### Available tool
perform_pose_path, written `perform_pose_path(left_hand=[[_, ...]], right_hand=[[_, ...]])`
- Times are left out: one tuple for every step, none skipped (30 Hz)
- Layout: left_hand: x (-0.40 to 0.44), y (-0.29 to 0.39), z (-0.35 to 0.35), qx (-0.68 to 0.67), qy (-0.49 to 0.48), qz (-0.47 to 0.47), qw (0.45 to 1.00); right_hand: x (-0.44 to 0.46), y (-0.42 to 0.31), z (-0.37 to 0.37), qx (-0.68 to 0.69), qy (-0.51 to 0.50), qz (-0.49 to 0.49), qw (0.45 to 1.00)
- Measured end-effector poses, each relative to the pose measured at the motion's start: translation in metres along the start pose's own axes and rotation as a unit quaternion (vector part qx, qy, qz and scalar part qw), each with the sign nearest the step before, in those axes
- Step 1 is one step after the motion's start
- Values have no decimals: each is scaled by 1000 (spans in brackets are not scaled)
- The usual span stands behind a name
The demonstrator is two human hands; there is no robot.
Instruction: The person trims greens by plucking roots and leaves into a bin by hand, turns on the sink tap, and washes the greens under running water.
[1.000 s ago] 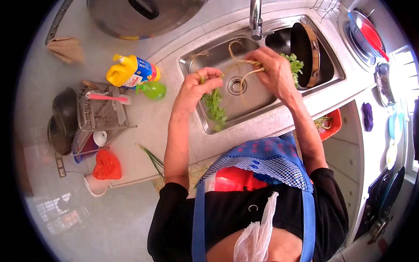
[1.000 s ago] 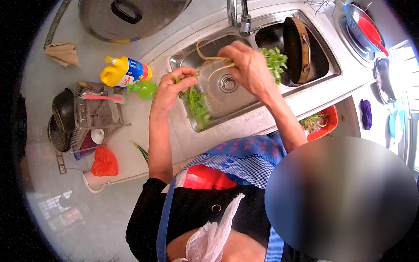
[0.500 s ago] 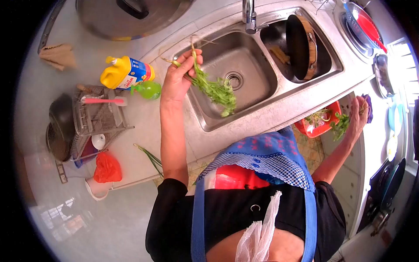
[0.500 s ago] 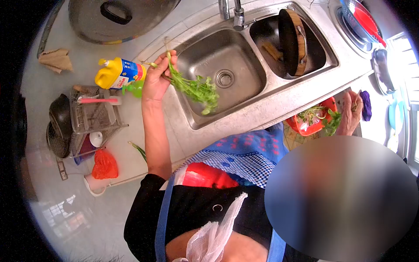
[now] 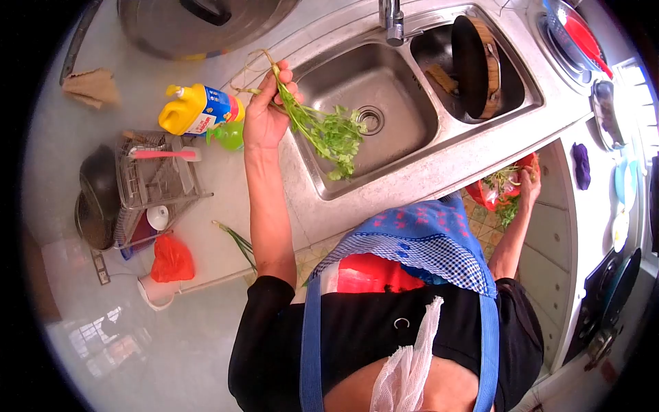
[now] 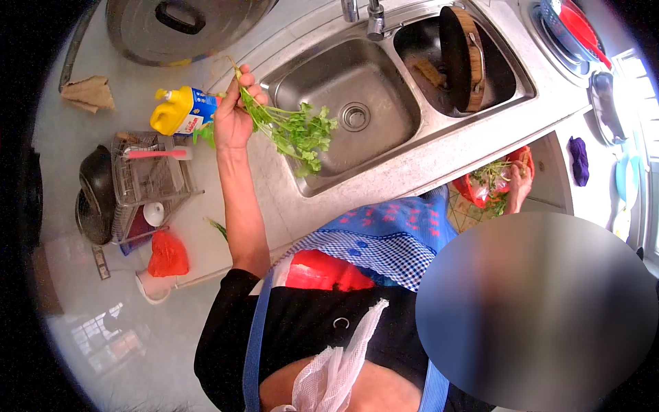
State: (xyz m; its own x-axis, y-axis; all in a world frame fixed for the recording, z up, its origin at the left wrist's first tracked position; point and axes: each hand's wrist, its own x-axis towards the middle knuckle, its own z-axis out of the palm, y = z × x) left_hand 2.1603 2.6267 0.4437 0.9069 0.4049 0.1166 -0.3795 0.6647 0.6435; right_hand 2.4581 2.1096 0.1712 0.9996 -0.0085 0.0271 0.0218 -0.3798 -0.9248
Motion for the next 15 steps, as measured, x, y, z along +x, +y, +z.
perform_pose_path(left_hand=[[0,0,0,1,2,1,1000],[0,-1,-1,-1,5,5,1000],[1,-2,-2,-4,7,7,1000],[1,-2,-3,-5,8,7,1000],[2,-3,-5,4,22,9,1000],[2,-4,-7,14,37,12,999],[3,-5,-6,13,38,11,999],[4,-5,-3,24,62,18,998],[6,-6,0,34,86,26,995],[7,-6,1,33,87,26,995],[8,-5,1,35,99,33,994],[8,-5,1,37,111,40,992],[9,-3,-3,37,113,42,992],[10,1,-9,1,93,37,995],[9,3,-13,-35,73,32,996]], right_hand=[[2,-11,-6,46,-11,9,999],[1,-37,-12,91,-21,18,995],[-3,-67,-17,91,-22,18,995],[-10,-101,-21,157,-80,43,983],[-19,-135,-21,223,-137,68,963],[-30,-171,-14,222,-136,69,963],[-42,-208,-1,264,-157,86,948],[-51,-232,13,306,-177,102,930],[-54,-245,26,316,-219,100,917],[-54,-254,41,326,-261,98,903],[-53,-259,58,343,-305,103,882],[-52,-264,76,360,-348,109,859],[-56,-274,93,366,-376,114,844],[-60,-283,109,371,-404,118,827],[-62,-286,125,370,-445,116,807]])
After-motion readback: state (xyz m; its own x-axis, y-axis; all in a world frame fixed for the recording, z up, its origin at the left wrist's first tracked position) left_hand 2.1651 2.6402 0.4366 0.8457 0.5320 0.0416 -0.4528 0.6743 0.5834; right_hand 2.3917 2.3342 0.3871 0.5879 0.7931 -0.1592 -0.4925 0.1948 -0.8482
